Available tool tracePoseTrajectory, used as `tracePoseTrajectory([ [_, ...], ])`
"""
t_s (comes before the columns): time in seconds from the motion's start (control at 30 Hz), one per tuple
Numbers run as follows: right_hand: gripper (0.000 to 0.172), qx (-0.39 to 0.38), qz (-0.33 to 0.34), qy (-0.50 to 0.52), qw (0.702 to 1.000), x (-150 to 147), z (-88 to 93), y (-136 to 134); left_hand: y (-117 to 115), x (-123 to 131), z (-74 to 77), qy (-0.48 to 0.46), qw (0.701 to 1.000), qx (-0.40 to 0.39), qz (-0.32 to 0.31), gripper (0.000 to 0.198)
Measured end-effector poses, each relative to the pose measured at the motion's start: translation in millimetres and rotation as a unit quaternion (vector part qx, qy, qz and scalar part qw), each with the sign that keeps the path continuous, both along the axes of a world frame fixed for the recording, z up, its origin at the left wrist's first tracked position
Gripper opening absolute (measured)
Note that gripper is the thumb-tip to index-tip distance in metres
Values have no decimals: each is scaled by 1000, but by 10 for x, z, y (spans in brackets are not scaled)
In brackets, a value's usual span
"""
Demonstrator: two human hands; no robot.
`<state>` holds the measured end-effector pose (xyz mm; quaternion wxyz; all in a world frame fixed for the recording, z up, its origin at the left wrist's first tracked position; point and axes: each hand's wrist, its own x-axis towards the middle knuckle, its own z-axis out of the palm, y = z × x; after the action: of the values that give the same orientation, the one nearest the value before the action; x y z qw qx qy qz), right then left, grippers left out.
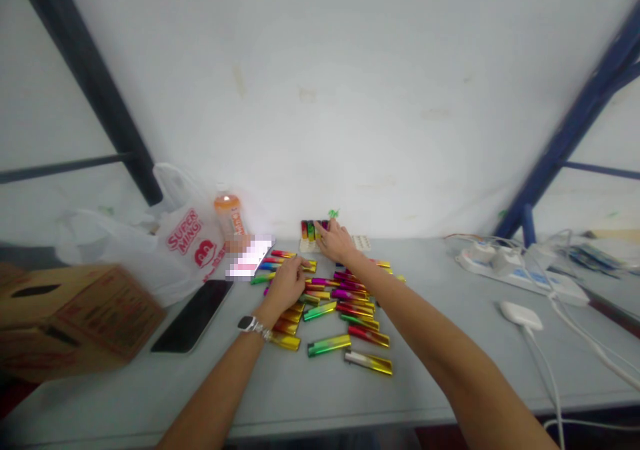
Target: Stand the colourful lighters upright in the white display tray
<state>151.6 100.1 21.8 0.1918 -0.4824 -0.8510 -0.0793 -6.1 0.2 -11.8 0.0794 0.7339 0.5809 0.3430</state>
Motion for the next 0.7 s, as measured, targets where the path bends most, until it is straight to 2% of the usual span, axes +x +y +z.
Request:
tracePoseTrajectory([
  [0.07, 50, -20, 29, 29, 999, 7, -76, -113, 31, -17, -2, -29, 999, 14, 19, 32],
  [0.13, 41, -59, 81, 42, 994, 4, -132, -195, 55, -31, 0, -56, 997, 27, 43, 31],
  [0.23, 34, -105, 136, 10, 985, -38, -123, -222, 73, -38, -2, -81, 993, 38, 70, 27],
  [0.47, 26, -231, 100, -85, 964, -235, 101, -123, 67, -47, -20, -86, 991, 48, 89, 22],
  [0.7, 29, -199, 99, -78, 972, -299, -35, -123, 83, -83, -20, -111, 984, 78, 111, 20],
])
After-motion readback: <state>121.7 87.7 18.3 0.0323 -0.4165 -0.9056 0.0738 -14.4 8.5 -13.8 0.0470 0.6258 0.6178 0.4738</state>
